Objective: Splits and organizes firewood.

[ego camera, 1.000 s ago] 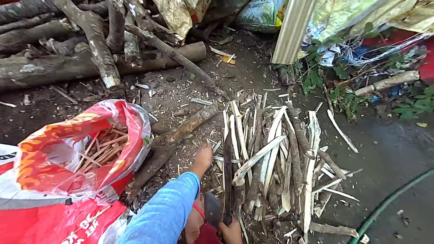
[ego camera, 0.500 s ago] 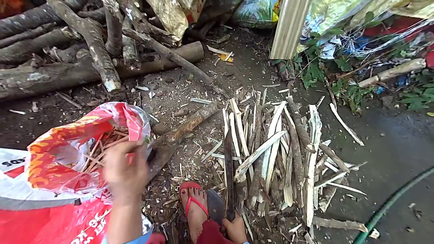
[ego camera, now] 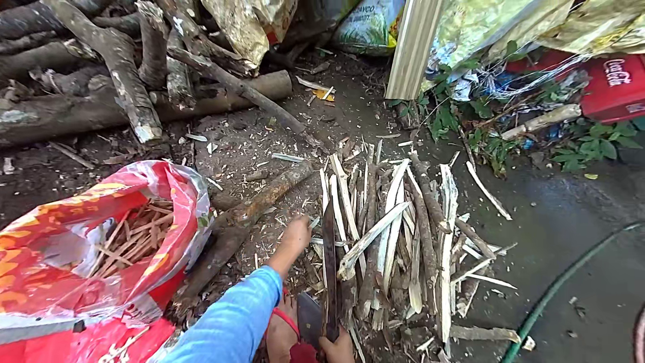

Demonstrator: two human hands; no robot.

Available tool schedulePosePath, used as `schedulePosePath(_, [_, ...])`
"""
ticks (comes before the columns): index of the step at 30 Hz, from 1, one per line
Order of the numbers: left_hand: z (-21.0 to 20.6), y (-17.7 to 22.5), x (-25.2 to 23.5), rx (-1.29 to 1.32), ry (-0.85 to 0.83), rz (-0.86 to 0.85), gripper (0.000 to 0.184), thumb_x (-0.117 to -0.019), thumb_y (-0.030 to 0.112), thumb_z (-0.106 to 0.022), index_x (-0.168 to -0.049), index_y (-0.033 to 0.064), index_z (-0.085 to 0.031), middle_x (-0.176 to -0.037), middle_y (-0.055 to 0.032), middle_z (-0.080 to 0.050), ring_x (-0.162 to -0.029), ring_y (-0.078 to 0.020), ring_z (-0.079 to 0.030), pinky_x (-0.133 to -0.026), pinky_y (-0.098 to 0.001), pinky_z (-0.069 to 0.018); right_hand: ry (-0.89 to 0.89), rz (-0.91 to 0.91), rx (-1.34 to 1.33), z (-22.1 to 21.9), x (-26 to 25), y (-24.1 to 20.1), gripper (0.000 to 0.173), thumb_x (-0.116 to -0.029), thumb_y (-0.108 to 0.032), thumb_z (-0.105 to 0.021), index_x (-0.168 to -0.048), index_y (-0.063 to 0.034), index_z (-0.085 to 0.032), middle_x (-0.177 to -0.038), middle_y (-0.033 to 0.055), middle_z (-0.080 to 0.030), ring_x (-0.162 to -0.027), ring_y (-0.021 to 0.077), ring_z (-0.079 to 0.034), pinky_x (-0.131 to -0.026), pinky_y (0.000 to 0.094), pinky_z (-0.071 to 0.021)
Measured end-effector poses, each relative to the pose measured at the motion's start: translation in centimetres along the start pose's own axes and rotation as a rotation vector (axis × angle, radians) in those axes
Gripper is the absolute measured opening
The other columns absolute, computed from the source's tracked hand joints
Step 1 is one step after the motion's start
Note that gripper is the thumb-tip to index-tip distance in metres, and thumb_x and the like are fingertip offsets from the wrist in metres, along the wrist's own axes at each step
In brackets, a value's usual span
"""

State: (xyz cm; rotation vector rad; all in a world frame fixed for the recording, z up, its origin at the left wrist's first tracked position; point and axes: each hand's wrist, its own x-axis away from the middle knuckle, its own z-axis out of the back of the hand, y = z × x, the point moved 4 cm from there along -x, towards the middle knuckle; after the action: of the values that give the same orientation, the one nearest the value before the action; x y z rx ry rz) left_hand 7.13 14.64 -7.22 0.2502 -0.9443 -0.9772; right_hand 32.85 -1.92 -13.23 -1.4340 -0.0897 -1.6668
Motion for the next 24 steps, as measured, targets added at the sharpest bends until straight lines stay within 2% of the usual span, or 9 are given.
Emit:
schedulePosePath(3, [-2.9,-0.5,-1.7,-0.116,-0.052,0.121,0.045,-0.1029,0.009,-0.054,-0.147,0.0008,-0.049,-0.151,-0.0245,-0.049,-0.134,-0.0422,-0.055,-0.109,-0.0565,-0.0470,-0.005,0.012,-0.009,-0.1,0.0,0.2,0.038,-0.0860,-0.006,-0.072,-0.119,0.0116,-0.062,-0.086,0.0212,-0.070,-0.073,0.0280,-0.070,-0.077,0.0475,-0.0592])
schedulePosePath(6, [-2.9,-0.7,-1.8,-0.163,-0.071,0.154,0.047,-0.1018,0.005,-0.053,-0.148,0.0005,-0.048,-0.153,-0.0248,-0.046,-0.135,-0.0435,-0.054,-0.108,-0.0575,-0.0469,-0.006,0.024,0.002,-0.2,0.4,-0.1,0.044,-0.0862,-0.006,-0.074,-0.124,0.0122,-0.060,-0.090,0.0234,-0.070,-0.077,0.0304,-0.071,-0.079,0.0493,-0.0587])
schedulePosePath(10, [-0.4,-1.5,0.3,-0.025,-0.010,0.099,0.036,-0.1032,0.010,-0.058,-0.137,-0.0012,-0.056,-0.142,-0.0237,-0.056,-0.132,-0.0385,-0.056,-0.112,-0.0528,-0.0442,0.019,0.057,0.017,0.8,2.1,-1.7,0.046,-0.0829,-0.003,-0.073,-0.124,0.0130,-0.060,-0.092,0.0256,-0.070,-0.081,0.0335,-0.070,-0.081,0.0530,-0.0567])
schedulePosePath(12, [0.6,-2.5,2.0,0.052,0.060,0.033,0.033,-0.1028,0.010,-0.059,-0.133,-0.0034,-0.057,-0.131,-0.0243,-0.063,-0.125,-0.0372,-0.061,-0.109,-0.0514,-0.0463,0.013,0.095,0.013,1.4,3.1,-2.4,0.047,-0.0818,-0.002,-0.074,-0.124,0.0138,-0.060,-0.091,0.0251,-0.070,-0.079,0.0320,-0.070,-0.079,0.0510,-0.0577])
schedulePosePath(14, [0.9,-3.9,3.5,0.116,0.152,-0.045,0.034,-0.1025,0.008,-0.059,-0.134,-0.0046,-0.057,-0.127,-0.0235,-0.065,-0.119,-0.0345,-0.065,-0.107,-0.0475,-0.0493,-0.006,0.156,0.043,2.0,4.3,-3.6,0.048,-0.0822,-0.002,-0.076,-0.125,0.0153,-0.060,-0.095,0.0282,-0.070,-0.085,0.0350,-0.070,-0.085,0.0523,-0.0567])
schedulePosePath(16, [0.7,-4.9,4.8,0.141,0.250,-0.114,0.034,-0.1017,0.007,-0.060,-0.132,-0.0086,-0.061,-0.126,-0.0260,-0.067,-0.119,-0.0358,-0.066,-0.109,-0.0459,-0.0482,-0.035,0.222,0.103,2.7,5.5,-5.1,0.049,-0.0832,-0.004,-0.076,-0.125,0.0158,-0.060,-0.098,0.0302,-0.070,-0.090,0.0381,-0.070,-0.089,0.0538,-0.0550])
schedulePosePath(19, [0.2,-5.7,5.9,0.131,0.334,-0.172,0.026,-0.1010,0.006,-0.060,-0.117,-0.0119,-0.069,-0.119,-0.0281,-0.070,-0.114,-0.0390,-0.068,-0.107,-0.0482,-0.0490,-0.062,0.293,0.219,3.1,6.8,-6.9,0.047,-0.0838,-0.007,-0.076,-0.123,0.0143,-0.063,-0.099,0.0307,-0.070,-0.093,0.0414,-0.070,-0.090,0.0566,-0.0538])
schedulePosePath(24, [0.0,-5.8,6.5,0.142,0.397,-0.186,0.023,-0.0998,0.004,-0.062,-0.113,-0.0118,-0.071,-0.114,-0.0272,-0.072,-0.110,-0.0391,-0.069,-0.105,-0.0483,-0.0501,-0.040,0.342,0.303,2.4,6.9,-6.9,0.044,-0.0848,-0.010,-0.075,-0.120,0.0140,-0.065,-0.093,0.0296,-0.071,-0.089,0.0434,-0.071,-0.086,0.0592,-0.0547])
